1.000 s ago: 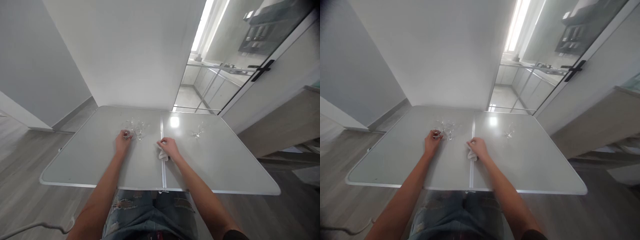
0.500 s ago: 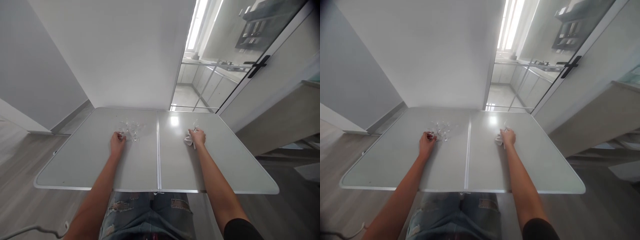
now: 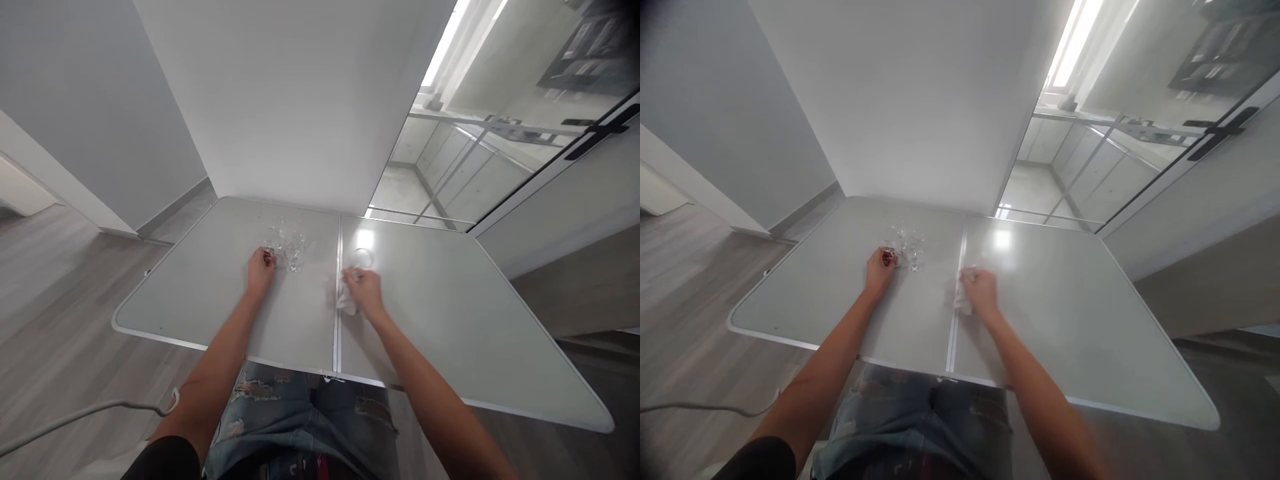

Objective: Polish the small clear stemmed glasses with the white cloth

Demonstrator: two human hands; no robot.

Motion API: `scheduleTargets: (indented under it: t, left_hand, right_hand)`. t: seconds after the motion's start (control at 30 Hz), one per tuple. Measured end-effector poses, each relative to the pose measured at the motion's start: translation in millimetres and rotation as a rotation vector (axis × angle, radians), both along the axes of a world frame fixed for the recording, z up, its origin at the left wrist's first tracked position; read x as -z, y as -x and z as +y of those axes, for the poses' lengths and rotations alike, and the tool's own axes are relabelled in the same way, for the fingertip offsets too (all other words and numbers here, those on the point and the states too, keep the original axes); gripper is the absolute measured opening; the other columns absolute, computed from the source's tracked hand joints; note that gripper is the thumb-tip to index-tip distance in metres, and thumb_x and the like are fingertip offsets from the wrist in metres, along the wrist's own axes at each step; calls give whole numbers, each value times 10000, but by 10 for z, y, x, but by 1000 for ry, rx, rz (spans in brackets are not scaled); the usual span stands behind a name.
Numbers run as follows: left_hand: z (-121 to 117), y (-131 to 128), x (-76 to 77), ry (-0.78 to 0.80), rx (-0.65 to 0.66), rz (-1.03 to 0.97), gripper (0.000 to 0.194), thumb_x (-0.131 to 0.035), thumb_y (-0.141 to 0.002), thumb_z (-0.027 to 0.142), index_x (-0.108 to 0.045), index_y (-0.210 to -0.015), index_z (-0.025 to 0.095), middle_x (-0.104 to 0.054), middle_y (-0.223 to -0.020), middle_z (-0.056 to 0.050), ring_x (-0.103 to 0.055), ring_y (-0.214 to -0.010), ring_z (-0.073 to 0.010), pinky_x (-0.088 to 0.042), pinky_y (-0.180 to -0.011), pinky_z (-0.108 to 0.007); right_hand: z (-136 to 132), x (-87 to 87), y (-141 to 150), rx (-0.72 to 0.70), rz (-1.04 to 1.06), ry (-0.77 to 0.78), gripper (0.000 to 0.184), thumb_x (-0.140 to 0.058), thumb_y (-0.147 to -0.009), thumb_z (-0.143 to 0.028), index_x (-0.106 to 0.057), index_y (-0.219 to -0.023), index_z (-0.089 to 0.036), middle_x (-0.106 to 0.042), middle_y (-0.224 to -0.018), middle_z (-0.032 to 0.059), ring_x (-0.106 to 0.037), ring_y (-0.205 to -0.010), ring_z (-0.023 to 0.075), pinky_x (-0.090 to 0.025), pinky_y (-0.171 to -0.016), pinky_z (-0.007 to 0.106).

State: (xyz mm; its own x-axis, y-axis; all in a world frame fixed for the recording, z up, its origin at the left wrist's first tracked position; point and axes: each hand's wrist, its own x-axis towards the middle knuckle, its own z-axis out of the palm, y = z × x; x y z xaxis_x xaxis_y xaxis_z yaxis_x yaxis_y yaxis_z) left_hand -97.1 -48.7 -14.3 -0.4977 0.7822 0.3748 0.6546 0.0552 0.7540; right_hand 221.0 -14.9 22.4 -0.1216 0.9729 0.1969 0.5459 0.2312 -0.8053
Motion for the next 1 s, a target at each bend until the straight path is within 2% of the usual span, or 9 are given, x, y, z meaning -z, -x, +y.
scheduleTargets:
  t: [0.13, 0.23, 0.4, 0.53, 0.67, 0.73, 0.83, 0.9, 1.0]
  left_hand:
    - [-29, -11, -15, -3, -13, -2, 82, -595, -824, 236, -547, -887, 214, -637, -877, -48, -606, -748, -180, -491, -731, -311]
    - [-50, -21, -15, -5, -14, 24, 78, -590, -818, 217, -540, -879, 219, -634, -878, -49, -610, -776, -190, -496, -761, -321]
    - [-39, -29, 1, -4, -18, 60, 74, -573, -809, 197, -546, -875, 219, -617, -867, -53, -602, -798, -205, -496, -781, -336]
    - [-54, -3, 0, -19, 6, -10, 105, -576, -791, 177, -556, -887, 214, -623, -882, -56, -611, -796, -203, -513, -768, -334]
    - [-192, 76, -85, -26, -48, -27, 116, -551, -812, 160, -575, -916, 205, -645, -932, -69, -634, -828, -203, -533, -796, -338]
    - [-307, 87, -208, -59, -149, 18, 86, -518, -868, 181, -581, -923, 202, -652, -936, -73, -639, -853, -203, -533, -841, -350]
    - [-518, -47, -551, -208, -282, 36, 81, -512, -922, 213, -587, -944, 193, -653, -937, -67, -642, -858, -185, -546, -840, -339]
    - [-703, -276, -892, -362, -275, -12, 91, -566, -930, 253, -600, -989, 193, -656, -928, -51, -647, -829, -165, -562, -816, -329]
    - [-1100, -798, -1534, -551, -109, -116, 220, -692, -882, 310, -616, -1068, 221, -673, -987, -40, -668, -816, -148, -590, -769, -314]
  right_hand:
    - [-386, 13, 811, -265, 19, 10, 222, -611, -856, -327, -813, -850, -235, -805, -965, 33, -746, -939, 248, -537, -840, 308]
    - [-464, 17, 1138, -320, -49, 26, 231, -603, -867, -310, -819, -885, -231, -805, -903, 41, -748, -854, 235, -522, -782, 285]
    - [-471, 51, 1375, -322, -155, 54, 237, -604, -881, -308, -823, -942, -238, -803, -880, 47, -729, -792, 209, -486, -736, 254]
    - [-500, 78, 1535, -327, -200, 59, 224, -607, -876, -293, -817, -946, -255, -801, -888, 50, -715, -796, 215, -468, -709, 260]
    - [-517, 86, 1597, -346, -147, 79, 158, -648, -865, -337, -787, -900, -272, -785, -859, 46, -705, -832, 241, -471, -723, 287]
    - [-512, 90, 1529, -355, -82, 82, 165, -701, -829, -374, -760, -948, -276, -769, -841, 44, -697, -830, 247, -474, -731, 300]
    - [-502, 97, 1323, -392, -12, 92, 390, -748, -777, -433, -686, -1129, -279, -735, -817, 20, -676, -784, 227, -472, -736, 303]
    - [-502, 95, 1178, -430, 26, 98, 461, -722, -788, -448, -632, -1204, -271, -709, -799, -3, -652, -736, 202, -466, -730, 293]
    - [-515, 76, 1043, -444, 105, 115, 438, -680, -808, -434, -604, -1197, -250, -681, -775, -21, -610, -689, 174, -456, -712, 276]
